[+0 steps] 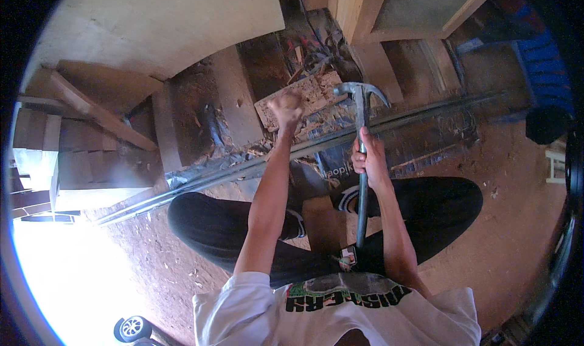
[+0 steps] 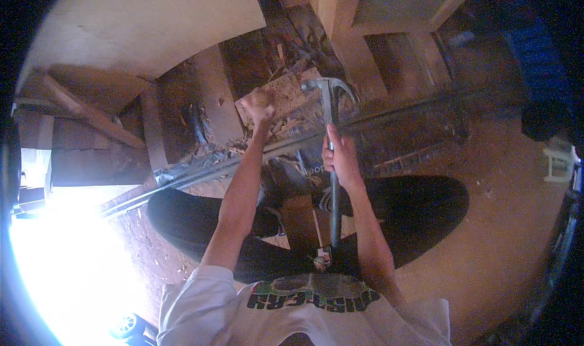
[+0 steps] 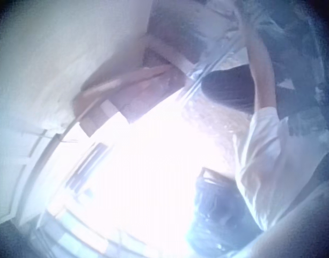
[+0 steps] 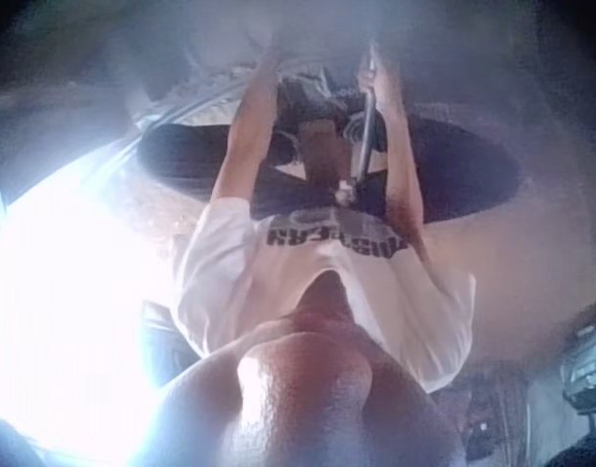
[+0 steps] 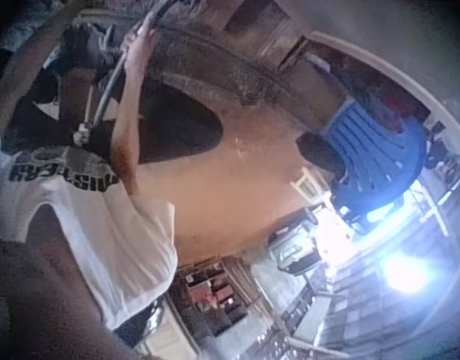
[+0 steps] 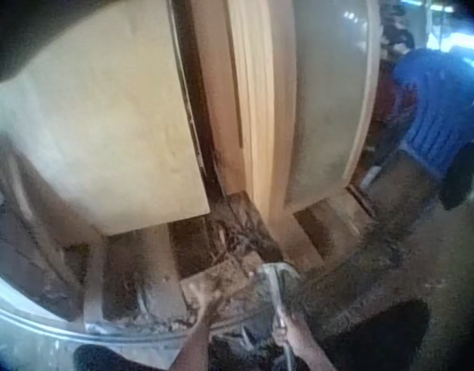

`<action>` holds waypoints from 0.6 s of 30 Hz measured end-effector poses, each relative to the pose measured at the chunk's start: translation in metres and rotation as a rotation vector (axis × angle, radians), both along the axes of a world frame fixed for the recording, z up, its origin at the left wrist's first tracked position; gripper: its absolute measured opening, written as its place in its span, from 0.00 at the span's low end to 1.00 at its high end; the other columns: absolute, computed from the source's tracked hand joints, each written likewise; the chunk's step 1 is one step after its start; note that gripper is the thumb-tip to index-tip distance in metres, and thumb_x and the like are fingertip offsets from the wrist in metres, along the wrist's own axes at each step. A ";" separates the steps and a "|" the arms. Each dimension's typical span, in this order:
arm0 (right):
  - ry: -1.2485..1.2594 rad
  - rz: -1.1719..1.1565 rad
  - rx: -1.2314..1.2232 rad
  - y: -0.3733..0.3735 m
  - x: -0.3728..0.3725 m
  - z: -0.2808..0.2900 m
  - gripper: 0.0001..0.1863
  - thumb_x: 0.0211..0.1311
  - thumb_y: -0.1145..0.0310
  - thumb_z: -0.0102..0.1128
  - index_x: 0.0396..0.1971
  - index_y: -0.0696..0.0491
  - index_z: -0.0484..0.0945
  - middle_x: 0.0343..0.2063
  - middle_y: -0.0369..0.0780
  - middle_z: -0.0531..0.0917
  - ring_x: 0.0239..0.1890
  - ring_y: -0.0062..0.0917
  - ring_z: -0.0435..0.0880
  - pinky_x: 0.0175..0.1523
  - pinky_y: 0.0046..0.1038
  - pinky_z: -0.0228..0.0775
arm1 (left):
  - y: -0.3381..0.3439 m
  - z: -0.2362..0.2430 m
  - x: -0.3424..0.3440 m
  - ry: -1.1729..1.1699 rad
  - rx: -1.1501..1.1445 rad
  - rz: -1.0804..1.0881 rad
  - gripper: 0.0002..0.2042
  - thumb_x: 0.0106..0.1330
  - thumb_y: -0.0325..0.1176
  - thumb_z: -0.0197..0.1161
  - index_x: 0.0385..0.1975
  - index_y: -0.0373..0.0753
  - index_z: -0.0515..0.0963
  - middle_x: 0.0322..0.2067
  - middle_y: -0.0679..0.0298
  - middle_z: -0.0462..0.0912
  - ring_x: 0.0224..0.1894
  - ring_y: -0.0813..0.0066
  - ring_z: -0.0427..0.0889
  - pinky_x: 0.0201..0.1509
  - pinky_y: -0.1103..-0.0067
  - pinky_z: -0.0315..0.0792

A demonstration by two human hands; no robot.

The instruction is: The person sits on the floor and repeatedly strikes a small piece of wood with a hammer, chipping away material to shape it. The person holds the wood in one hand and uses the hammer in the other to chip away at the wood.

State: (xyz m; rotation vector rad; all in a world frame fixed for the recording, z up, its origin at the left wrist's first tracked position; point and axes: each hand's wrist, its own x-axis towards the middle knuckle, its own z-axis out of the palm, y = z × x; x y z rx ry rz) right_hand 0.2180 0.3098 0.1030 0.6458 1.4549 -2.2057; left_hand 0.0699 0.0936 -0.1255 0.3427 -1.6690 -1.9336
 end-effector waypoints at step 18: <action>0.408 0.060 0.662 -0.018 -0.003 -0.061 0.25 0.67 0.44 0.50 0.21 0.50 0.66 0.12 0.30 0.64 0.12 0.13 0.61 0.16 0.19 0.51 | 0.022 0.083 0.012 -0.019 -0.392 -0.228 0.10 0.47 0.32 0.65 0.22 0.31 0.76 0.17 0.55 0.77 0.20 0.64 0.75 0.32 0.71 0.72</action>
